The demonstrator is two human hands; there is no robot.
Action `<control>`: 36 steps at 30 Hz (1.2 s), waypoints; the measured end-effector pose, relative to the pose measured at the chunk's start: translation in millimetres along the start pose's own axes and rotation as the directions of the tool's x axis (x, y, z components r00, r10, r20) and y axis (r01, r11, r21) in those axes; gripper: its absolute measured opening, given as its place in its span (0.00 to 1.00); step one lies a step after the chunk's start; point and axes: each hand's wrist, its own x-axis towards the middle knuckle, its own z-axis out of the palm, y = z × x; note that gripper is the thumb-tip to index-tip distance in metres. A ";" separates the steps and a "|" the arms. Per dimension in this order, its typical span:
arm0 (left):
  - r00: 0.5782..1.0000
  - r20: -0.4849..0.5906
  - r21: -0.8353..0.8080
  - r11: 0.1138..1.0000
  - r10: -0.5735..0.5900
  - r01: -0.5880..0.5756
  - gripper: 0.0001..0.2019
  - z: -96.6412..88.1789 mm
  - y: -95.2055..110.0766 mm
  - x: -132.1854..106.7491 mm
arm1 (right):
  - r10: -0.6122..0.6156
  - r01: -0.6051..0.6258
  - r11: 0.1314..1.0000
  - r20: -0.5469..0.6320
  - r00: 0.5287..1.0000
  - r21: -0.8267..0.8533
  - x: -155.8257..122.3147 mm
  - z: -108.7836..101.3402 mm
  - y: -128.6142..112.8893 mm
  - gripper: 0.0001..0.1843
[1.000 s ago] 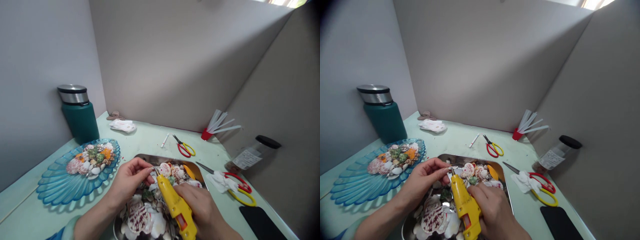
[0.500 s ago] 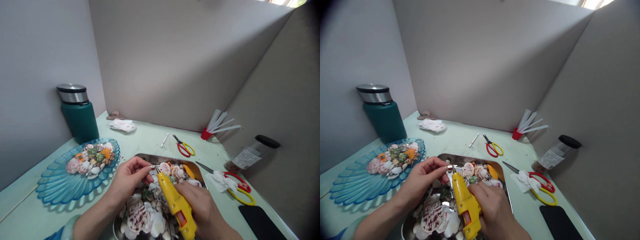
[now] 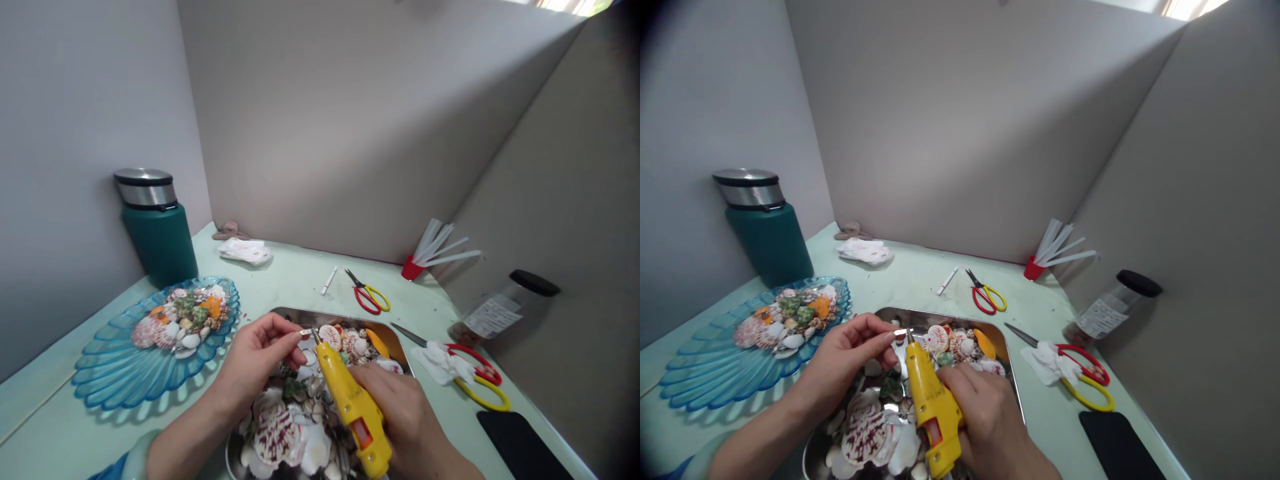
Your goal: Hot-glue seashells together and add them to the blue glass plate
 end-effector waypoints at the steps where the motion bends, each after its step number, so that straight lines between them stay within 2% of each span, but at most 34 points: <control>1: 1.000 0.000 0.001 1.000 0.001 -0.001 0.04 0.1 -0.1 0.1 | 0.001 -0.001 1.000 0.000 1.000 -0.004 0.3 -0.2 -0.1 0.14; 9: 1.000 0.018 -0.001 1.000 -0.015 0.015 0.05 -0.1 0.9 0.2 | 0.016 -0.016 1.000 0.037 0.999 0.013 0.6 0.8 -0.9 0.12; 16: 0.999 0.041 0.006 1.000 -0.022 0.022 0.05 -0.3 0.4 0.7 | 0.009 -0.010 1.000 0.072 0.997 0.017 -1.4 1.9 -0.5 0.15; 25: 1.000 0.021 0.001 1.000 -0.022 0.022 0.06 -1.2 -0.1 0.8 | 0.024 -0.024 1.000 0.041 0.999 -0.005 -0.9 1.2 0.8 0.14; 31: 0.999 0.033 -0.005 1.000 -0.014 0.014 0.05 -0.8 -0.3 1.5 | 0.009 -0.009 1.000 -0.025 1.000 -0.018 0.4 0.9 0.4 0.14; 36: 0.999 0.040 -0.002 1.000 -0.013 0.013 0.05 -1.6 -0.9 1.2 | 0.004 -0.004 1.000 -0.009 1.000 -0.025 0.3 1.3 0.7 0.14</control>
